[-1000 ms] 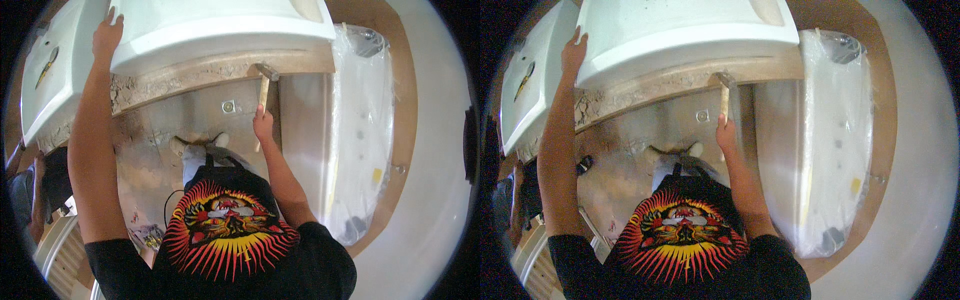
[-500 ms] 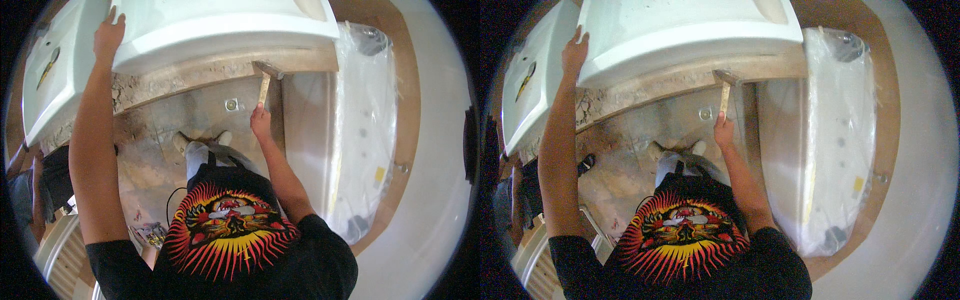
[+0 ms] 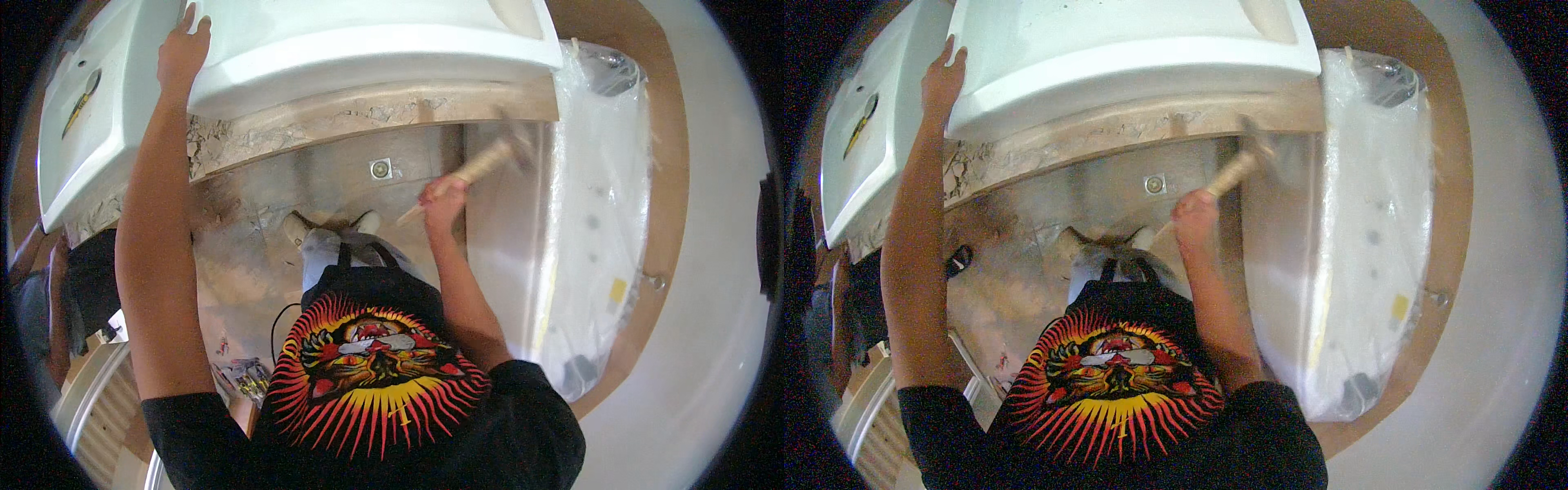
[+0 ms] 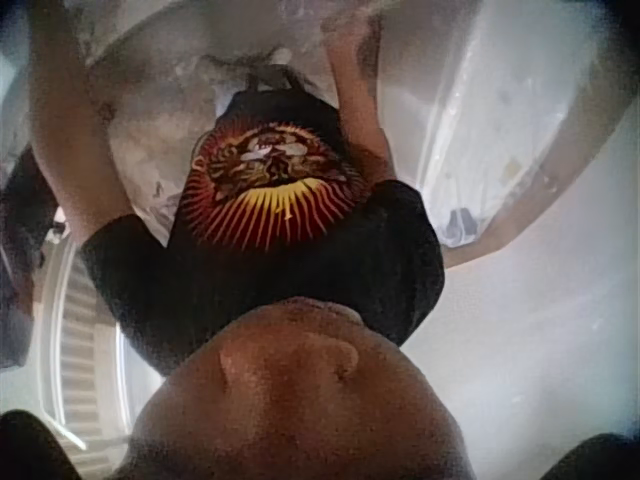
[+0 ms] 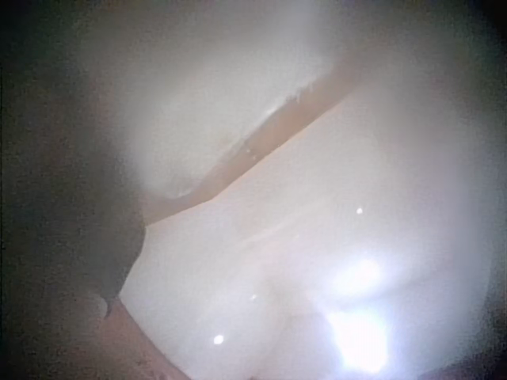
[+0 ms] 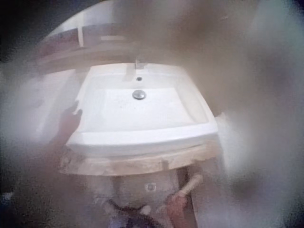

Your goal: The person uses a hammer to strike the countertop around a white bathroom sink, loosening it from the cabinet. Another person assists by holding the sink steady. The sink is gradually detached from the countertop as the hammering continues.

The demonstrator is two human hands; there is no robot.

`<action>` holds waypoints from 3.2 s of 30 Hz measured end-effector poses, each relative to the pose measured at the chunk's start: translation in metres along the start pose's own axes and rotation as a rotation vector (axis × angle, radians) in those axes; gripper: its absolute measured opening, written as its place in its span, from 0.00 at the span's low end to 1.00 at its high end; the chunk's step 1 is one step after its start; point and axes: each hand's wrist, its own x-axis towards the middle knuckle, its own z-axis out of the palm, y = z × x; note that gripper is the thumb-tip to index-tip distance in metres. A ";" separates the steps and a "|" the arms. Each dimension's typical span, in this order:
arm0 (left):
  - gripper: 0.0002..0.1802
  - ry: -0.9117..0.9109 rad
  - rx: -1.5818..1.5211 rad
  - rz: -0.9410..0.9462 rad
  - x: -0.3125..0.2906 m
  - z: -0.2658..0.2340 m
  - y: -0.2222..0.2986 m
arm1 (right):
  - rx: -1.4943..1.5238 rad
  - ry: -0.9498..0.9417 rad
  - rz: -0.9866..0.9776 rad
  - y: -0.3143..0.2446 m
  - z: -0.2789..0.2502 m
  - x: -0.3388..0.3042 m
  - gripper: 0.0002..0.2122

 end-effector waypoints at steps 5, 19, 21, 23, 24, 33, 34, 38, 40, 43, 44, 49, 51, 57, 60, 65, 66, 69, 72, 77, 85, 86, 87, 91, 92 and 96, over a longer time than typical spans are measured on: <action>0.30 -0.033 -0.015 -0.009 0.002 -0.001 0.001 | -0.620 -0.128 0.133 0.028 -0.006 0.005 0.26; 0.30 -0.025 -0.020 -0.023 -0.005 -0.001 0.004 | -0.768 -0.157 -0.128 0.008 -0.003 0.005 0.26; 0.30 -0.031 0.016 -0.014 -0.001 -0.001 0.000 | -0.642 -0.180 -0.058 -0.026 -0.004 0.003 0.26; 0.30 -0.019 0.079 -0.001 0.004 -0.003 -0.019 | -0.509 -0.149 0.018 -0.048 -0.009 -0.015 0.26; 0.30 -0.042 0.083 -0.018 0.004 -0.002 -0.011 | -0.368 -0.132 -0.034 -0.054 -0.004 -0.019 0.26; 0.30 0.028 0.030 0.006 0.000 -0.007 0.011 | -0.891 -0.157 -0.130 0.006 -0.011 0.021 0.27; 0.30 0.019 0.021 -0.017 -0.002 -0.009 0.013 | -0.862 -0.166 -0.018 -0.019 -0.010 0.016 0.27; 0.30 -0.058 0.003 -0.052 -0.008 -0.011 0.009 | -0.360 -0.142 -0.055 -0.057 -0.009 -0.016 0.26; 0.30 -0.072 0.023 -0.061 -0.006 -0.009 0.006 | -0.321 -0.165 -0.137 -0.049 0.004 -0.015 0.24; 0.30 -0.020 0.020 -0.012 0.000 -0.006 0.008 | -0.687 -0.145 -0.291 0.021 0.002 -0.003 0.24; 0.30 0.009 0.022 0.004 -0.002 -0.006 0.007 | -0.757 -0.157 -0.263 0.027 0.004 -0.008 0.24; 0.30 -0.057 -0.031 -0.064 -0.011 -0.008 0.005 | -0.733 -0.201 -0.038 -0.019 -0.019 -0.032 0.24; 0.30 -0.065 -0.028 -0.076 -0.005 -0.013 0.009 | -0.469 -0.190 0.003 -0.041 -0.013 -0.039 0.25; 0.30 -0.024 -0.014 -0.003 0.001 -0.007 0.012 | -0.682 -0.225 0.052 0.018 0.005 0.004 0.27; 0.30 -0.042 0.029 -0.024 0.006 -0.004 0.000 | -0.835 -0.163 -0.018 -0.014 -0.004 0.007 0.26; 0.30 -0.026 0.015 -0.023 -0.004 -0.003 0.003 | -0.418 -0.118 -0.106 -0.075 -0.003 -0.026 0.23; 0.30 -0.021 0.027 -0.013 -0.001 -0.001 -0.003 | -0.176 -0.130 -0.096 -0.071 0.002 -0.027 0.23; 0.30 -0.048 0.052 -0.026 0.004 0.002 -0.006 | -0.059 -0.177 -0.165 -0.033 0.014 -0.016 0.25; 0.30 -0.081 0.041 -0.052 0.004 -0.007 0.014 | -0.757 -0.207 -0.300 0.024 0.006 -0.003 0.25; 0.29 -0.002 0.022 -0.026 -0.001 -0.002 -0.004 | -0.592 -0.277 0.069 -0.023 0.006 -0.022 0.25; 0.31 -0.050 0.005 -0.060 -0.005 -0.008 0.007 | -0.049 -0.168 -0.086 -0.038 0.027 -0.014 0.26; 0.31 -0.037 -0.007 -0.050 -0.003 -0.009 0.018 | -0.368 -0.223 -0.058 0.009 0.014 -0.002 0.26; 0.31 -0.057 0.009 -0.053 -0.006 -0.009 0.024 | -0.698 -0.273 -0.019 0.038 0.000 0.003 0.26; 0.30 -0.082 0.054 -0.093 0.001 -0.017 0.021 | -0.692 -0.253 0.116 0.023 -0.020 0.010 0.30; 0.30 -0.104 0.064 -0.101 -0.005 -0.015 0.015 | -0.749 -0.243 0.119 0.009 -0.023 -0.001 0.31; 0.30 -0.057 0.032 -0.032 -0.002 -0.012 -0.002 | -0.770 -0.217 0.127 -0.013 -0.065 -0.032 0.31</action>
